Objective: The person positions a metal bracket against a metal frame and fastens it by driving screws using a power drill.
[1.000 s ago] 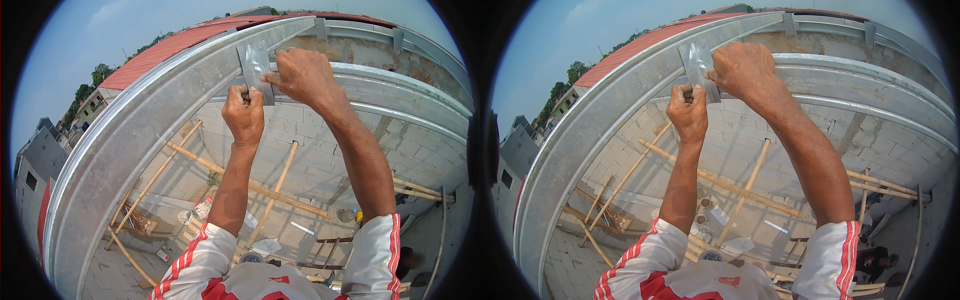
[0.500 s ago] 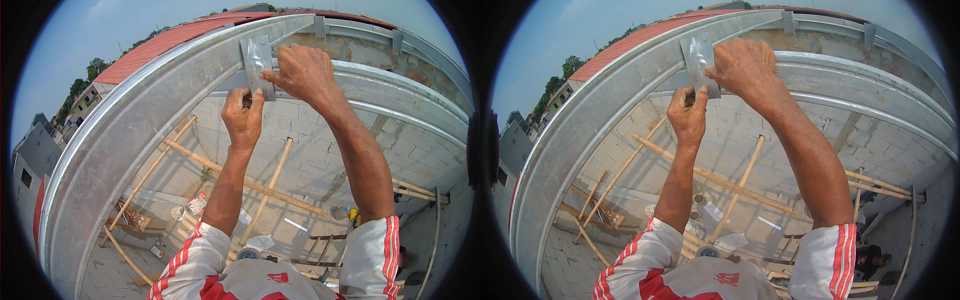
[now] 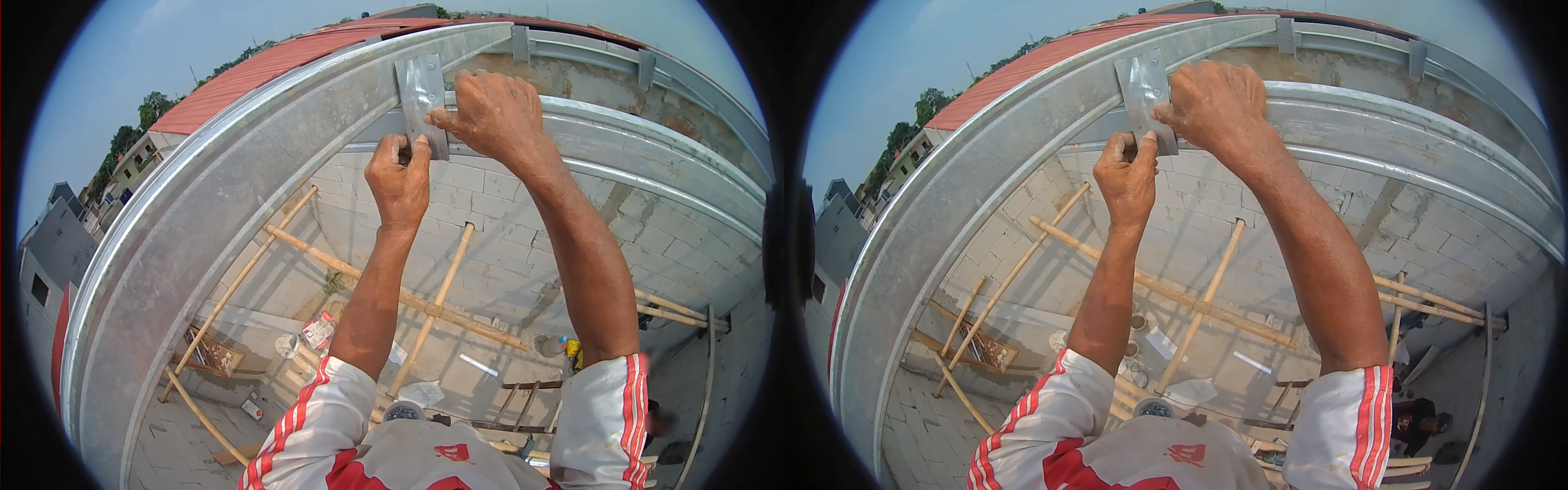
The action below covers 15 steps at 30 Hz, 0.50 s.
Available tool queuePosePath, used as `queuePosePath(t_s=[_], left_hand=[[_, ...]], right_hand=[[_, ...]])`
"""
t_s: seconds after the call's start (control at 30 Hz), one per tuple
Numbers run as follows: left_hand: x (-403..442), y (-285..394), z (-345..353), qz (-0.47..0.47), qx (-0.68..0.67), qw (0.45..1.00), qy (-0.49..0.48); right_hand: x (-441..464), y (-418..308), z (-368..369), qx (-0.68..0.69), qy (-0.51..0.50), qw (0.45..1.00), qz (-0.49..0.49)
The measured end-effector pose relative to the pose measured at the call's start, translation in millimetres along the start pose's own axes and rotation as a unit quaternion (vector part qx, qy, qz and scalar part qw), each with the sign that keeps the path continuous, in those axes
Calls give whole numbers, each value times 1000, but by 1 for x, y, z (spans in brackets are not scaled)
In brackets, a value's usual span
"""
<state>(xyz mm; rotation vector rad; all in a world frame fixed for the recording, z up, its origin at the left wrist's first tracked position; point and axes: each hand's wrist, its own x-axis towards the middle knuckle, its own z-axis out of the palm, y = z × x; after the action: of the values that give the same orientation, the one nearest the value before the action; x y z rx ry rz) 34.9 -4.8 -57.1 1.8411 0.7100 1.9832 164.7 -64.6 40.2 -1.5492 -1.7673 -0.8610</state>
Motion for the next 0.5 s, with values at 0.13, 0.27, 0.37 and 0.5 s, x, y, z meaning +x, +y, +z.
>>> queuePosePath(t_s=[0.13,0.27,0.37,0.5], left_hand=[[0,5,-1,-54,-37,998,-13],[0,4,2,-67,-39,997,-25],[-2,12,-6,-91,-61,994,-27],[-8,18,-8,-114,-96,989,-9]], right_hand=[[1,0,-1,-5,0,1000,-1],[1,3,4,-12,-21,999,22],[2,-6,-2,-20,-24,999,21],[3,-7,3,-17,-21,999,22]])
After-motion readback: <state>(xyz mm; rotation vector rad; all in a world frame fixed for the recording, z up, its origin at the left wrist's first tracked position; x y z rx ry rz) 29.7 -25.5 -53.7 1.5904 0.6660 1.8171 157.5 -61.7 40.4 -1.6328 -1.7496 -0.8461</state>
